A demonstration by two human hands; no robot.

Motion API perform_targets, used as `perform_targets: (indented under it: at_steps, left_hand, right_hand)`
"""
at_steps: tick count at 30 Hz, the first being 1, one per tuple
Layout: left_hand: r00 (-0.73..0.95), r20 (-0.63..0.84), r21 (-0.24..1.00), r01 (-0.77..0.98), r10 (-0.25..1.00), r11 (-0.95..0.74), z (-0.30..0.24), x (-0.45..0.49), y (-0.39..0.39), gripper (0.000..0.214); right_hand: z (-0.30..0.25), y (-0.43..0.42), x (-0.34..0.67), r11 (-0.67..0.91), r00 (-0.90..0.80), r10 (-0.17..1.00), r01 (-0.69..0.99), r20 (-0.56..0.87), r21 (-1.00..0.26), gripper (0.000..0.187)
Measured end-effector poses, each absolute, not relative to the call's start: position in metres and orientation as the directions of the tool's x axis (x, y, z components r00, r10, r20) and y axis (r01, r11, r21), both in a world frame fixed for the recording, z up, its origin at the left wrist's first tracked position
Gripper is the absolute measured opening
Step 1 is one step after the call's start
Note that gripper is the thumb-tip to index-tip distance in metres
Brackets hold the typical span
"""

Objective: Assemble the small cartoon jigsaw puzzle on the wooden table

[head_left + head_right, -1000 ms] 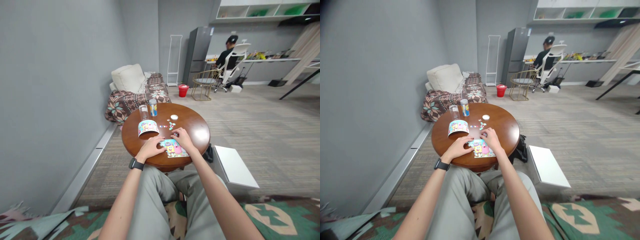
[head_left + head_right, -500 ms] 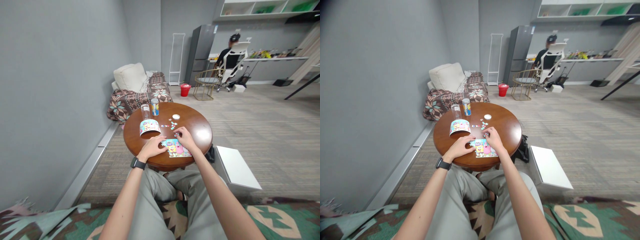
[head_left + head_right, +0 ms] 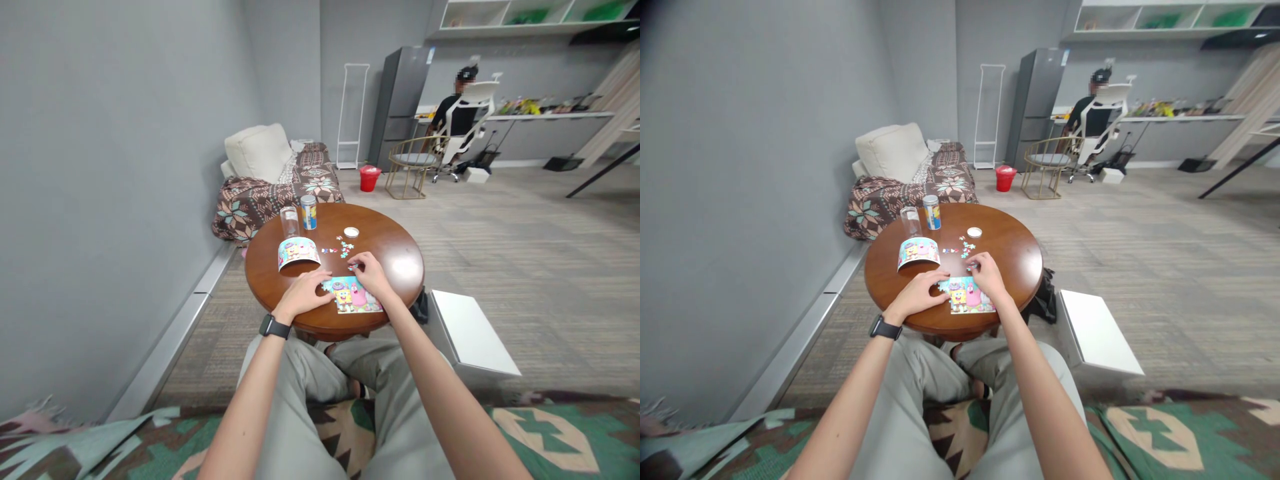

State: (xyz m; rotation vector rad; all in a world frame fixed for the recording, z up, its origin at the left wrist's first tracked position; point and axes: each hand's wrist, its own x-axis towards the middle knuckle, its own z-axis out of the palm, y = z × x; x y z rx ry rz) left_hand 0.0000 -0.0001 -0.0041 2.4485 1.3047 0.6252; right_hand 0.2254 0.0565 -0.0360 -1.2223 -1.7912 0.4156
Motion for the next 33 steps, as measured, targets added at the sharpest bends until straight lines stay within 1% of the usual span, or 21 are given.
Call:
perform_targets:
  at_steps: [5, 12, 13, 16, 17, 21, 26, 29, 33]
  left_hand:
    - [0.492, 0.226, 0.454, 0.710, 0.841, -0.538, -0.002, 0.001, -0.001, 0.045]
    - [0.494, 0.219, 0.469, 0.703, 0.842, -0.534, -0.001, 0.001, 0.000, 0.046]
    - [0.492, 0.217, 0.471, 0.703, 0.843, -0.532, -0.001, 0.001, 0.000, 0.046]
    - [0.489, 0.212, 0.466, 0.711, 0.846, -0.527, -0.001, 0.001, 0.000, 0.046]
    - [0.489, 0.209, 0.463, 0.713, 0.847, -0.527, -0.001, 0.001, 0.000, 0.046]
    - [0.494, 0.206, 0.458, 0.715, 0.845, -0.529, -0.001, 0.001, -0.001, 0.047]
    - [0.493, 0.205, 0.453, 0.718, 0.846, -0.528, -0.001, 0.001, -0.001, 0.047]
    - [0.496, 0.199, 0.451, 0.719, 0.845, -0.528, 0.000, 0.001, -0.001, 0.047]
    - [0.490, 0.196, 0.454, 0.723, 0.850, -0.521, 0.001, 0.001, -0.001, 0.046]
  right_hand:
    - [-0.039, 0.059, 0.225, 0.440, -0.081, 0.862, 0.609, 0.500, -0.660, 0.022]
    - [-0.039, 0.058, 0.223, 0.364, -0.062, 0.896, 0.667, 0.439, -0.650, 0.020]
    - [-0.040, 0.058, 0.223, 0.350, -0.045, 0.898, 0.677, 0.438, -0.647, 0.022]
    - [-0.043, 0.060, 0.221, 0.290, 0.037, 0.893, 0.715, 0.450, -0.636, 0.041]
    - [-0.044, 0.061, 0.221, 0.278, 0.048, 0.892, 0.726, 0.449, -0.629, 0.043]
    - [-0.044, 0.062, 0.220, 0.292, -0.007, 0.903, 0.744, 0.429, -0.602, 0.029]
    - [-0.038, 0.059, 0.221, 0.347, -0.074, 0.892, 0.742, 0.445, -0.573, 0.020]
    - [-0.035, 0.056, 0.222, 0.352, -0.087, 0.886, 0.766, 0.456, -0.538, 0.018]
    - [-0.034, 0.054, 0.224, 0.298, -0.049, 0.893, 0.808, 0.447, -0.508, 0.018]
